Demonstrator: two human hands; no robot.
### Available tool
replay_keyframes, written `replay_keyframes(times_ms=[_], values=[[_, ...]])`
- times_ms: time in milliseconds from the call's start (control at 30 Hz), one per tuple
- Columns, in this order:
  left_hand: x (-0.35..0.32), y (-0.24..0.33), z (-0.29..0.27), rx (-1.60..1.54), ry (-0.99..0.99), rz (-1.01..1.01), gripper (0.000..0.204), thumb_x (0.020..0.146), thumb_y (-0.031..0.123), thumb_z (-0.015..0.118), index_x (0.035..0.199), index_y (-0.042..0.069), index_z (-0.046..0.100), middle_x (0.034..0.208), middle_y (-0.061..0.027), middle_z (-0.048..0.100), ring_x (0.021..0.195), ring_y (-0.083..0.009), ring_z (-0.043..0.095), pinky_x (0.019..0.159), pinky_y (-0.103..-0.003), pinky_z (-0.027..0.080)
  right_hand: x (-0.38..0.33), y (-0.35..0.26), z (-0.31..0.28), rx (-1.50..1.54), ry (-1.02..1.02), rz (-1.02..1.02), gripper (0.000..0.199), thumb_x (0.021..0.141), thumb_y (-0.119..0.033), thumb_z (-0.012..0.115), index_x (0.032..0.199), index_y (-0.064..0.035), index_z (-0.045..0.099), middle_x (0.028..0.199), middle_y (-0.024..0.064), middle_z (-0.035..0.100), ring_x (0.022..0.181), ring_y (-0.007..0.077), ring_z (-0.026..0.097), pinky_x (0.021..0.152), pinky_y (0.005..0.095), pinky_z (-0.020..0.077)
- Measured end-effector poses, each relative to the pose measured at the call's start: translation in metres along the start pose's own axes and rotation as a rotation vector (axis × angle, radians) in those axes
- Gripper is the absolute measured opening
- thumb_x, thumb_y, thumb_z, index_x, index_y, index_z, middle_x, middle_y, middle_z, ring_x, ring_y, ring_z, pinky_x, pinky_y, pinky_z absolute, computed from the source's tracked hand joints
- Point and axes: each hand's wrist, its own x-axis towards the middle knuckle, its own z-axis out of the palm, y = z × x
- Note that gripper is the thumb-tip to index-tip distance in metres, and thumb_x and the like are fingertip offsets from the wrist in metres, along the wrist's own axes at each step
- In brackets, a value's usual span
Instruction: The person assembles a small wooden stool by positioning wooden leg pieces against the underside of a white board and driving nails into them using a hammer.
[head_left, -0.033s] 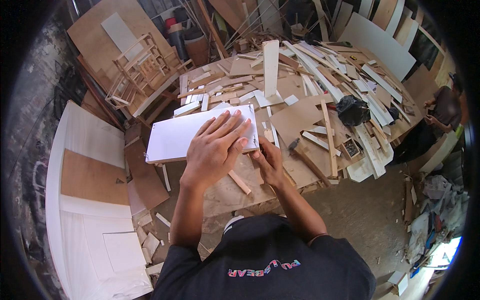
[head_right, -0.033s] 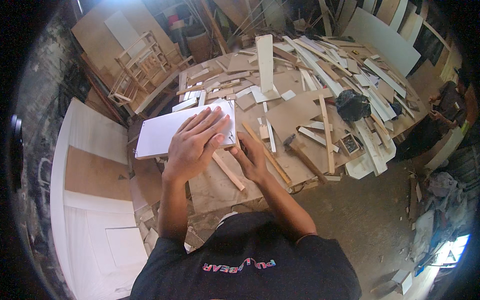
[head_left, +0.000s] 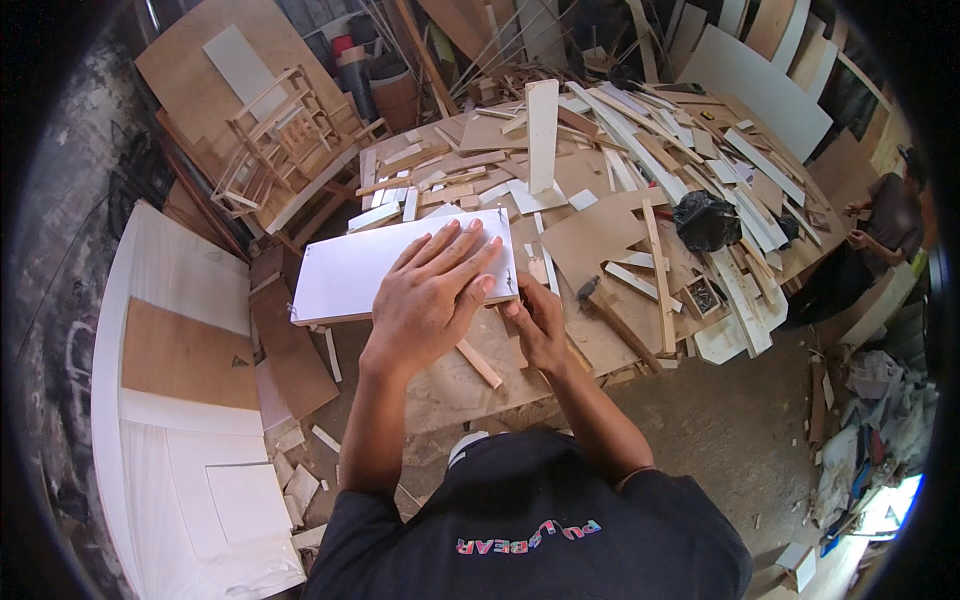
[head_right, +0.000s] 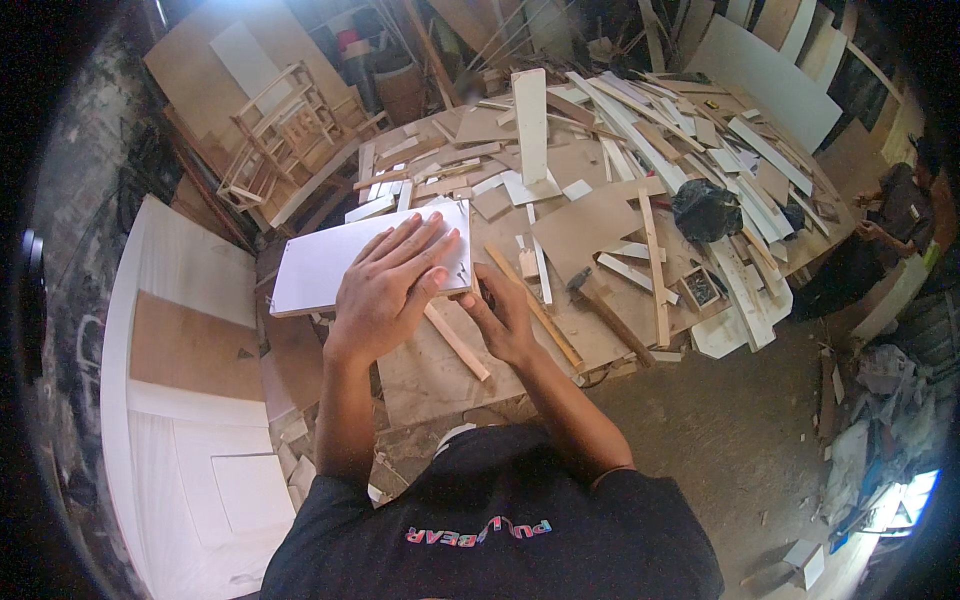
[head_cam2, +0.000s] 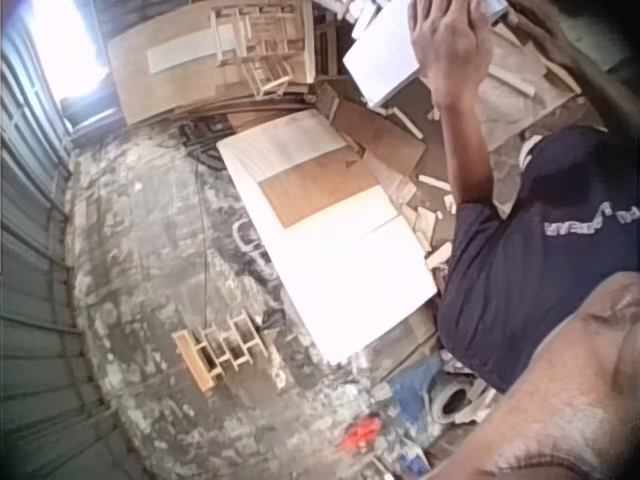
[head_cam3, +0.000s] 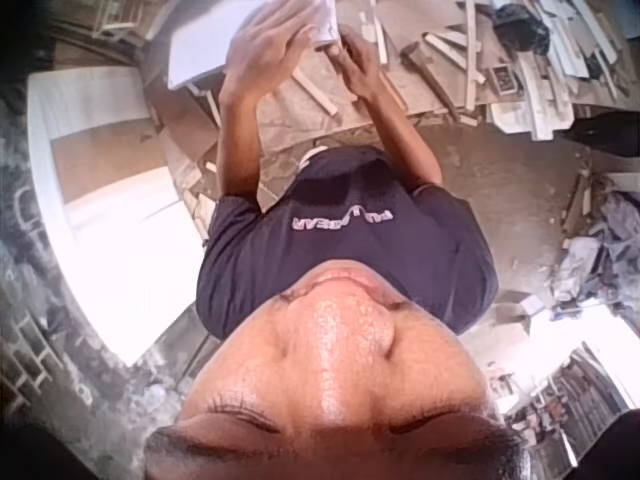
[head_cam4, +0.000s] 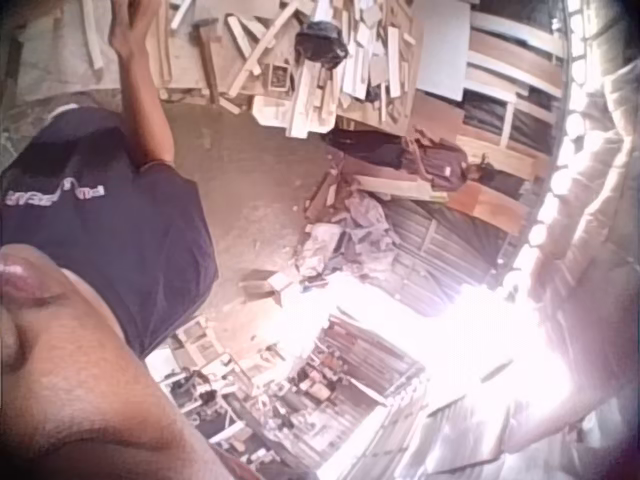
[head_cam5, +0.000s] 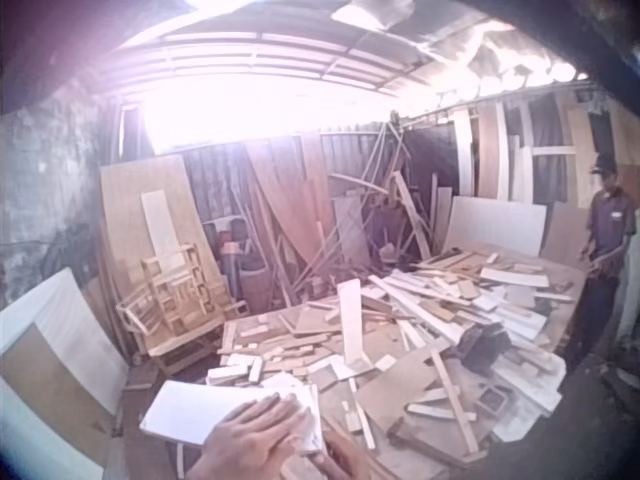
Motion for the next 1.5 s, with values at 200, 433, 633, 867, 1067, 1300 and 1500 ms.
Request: replay_keyframes(times_ms=[200,433,633,867,1067,1300,1500], values=[[-0.002,-0.004,0.001,-0.015,0.004,0.008,0.042,0.110,0.038,0.052,0.145,0.020,0.068,0.156,-0.0105,0.059,0.149,-0.0296,0.049,0.126,-0.045,0.035,-0.001,0.002,0.003,-0.025,0.003,-0.013,0.047,0.107,-0.043,0.065,0.121,0.0023,0.066,0.097,0.0067,0.070,0.086,0.0134,0.059,0.076,0.0295,0.0475],[0.001,-0.007,-0.001,-0.029,-0.018,0.037,0.042,0.109,0.034,0.053,0.146,0.019,0.067,0.156,-0.0105,0.059,0.150,-0.0292,0.049,0.125,-0.044,0.036,-0.004,-0.001,0.006,-0.007,0.038,0.016,0.047,0.108,-0.040,0.063,0.127,0.0028,0.065,0.102,0.0060,0.069,0.088,0.0141,0.058,0.078,0.0292,0.0463],[0.009,-0.005,0.002,-0.024,0.046,0.053,0.038,0.107,0.029,0.057,0.142,0.019,0.070,0.149,-0.0142,0.063,0.144,-0.0335,0.054,0.120,-0.045,0.040,-0.002,-0.003,0.006,-0.052,0.078,0.037,0.044,0.109,-0.033,0.064,0.135,0.0032,0.063,0.113,0.0089,0.069,0.103,0.0166,0.062,0.091,0.0307,0.0485],[0.012,-0.004,0.015,0.001,0.091,0.032,0.040,0.107,0.028,0.054,0.143,0.017,0.068,0.151,-0.0170,0.061,0.142,-0.0357,0.055,0.119,-0.045,0.041,-0.005,0.006,-0.021,-0.183,0.085,0.025,0.051,0.106,-0.037,0.066,0.141,0.0002,0.063,0.123,0.0159,0.073,0.115,0.0216,0.068,0.101,0.0362,0.0524],[0.011,0.002,0.014,0.050,0.018,-0.067,0.048,0.109,0.034,0.045,0.152,0.024,0.061,0.160,-0.0158,0.054,0.151,-0.0320,0.046,0.127,-0.043,0.033,-0.052,0.067,-0.133,-0.554,0.323,0.443,0.057,0.104,-0.042,0.066,0.145,-0.0031,0.059,0.128,0.0201,0.069,0.121,0.0290,0.066,0.106,0.0424,0.0499],[0.018,0.008,0.014,0.140,-0.046,-0.159,0.049,0.109,0.033,0.042,0.154,0.034,0.059,0.165,-0.0112,0.048,0.156,-0.0300,0.040,0.129,-0.044,0.028,-0.147,0.172,-0.253,-1.491,-0.066,0.988,0.067,0.099,-0.039,0.070,0.152,-0.0058,0.045,0.157,0.0218,0.047,0.142,0.0441,0.049,0.115,0.0565,0.0435],[0.023,0.006,0.013,0.112,-0.083,-0.220,0.048,0.108,0.034,0.045,0.152,0.034,0.061,0.165,-0.0091,0.048,0.157,-0.0277,0.038,0.130,-0.043,0.027,-0.149,0.192,-0.270,-1.344,-0.082,0.816,0.051,0.103,-0.037,0.065,0.139,-0.0028,0.052,0.135,0.0207,0.062,0.117,0.0435,0.066,0.097,0.0560,0.0532]])
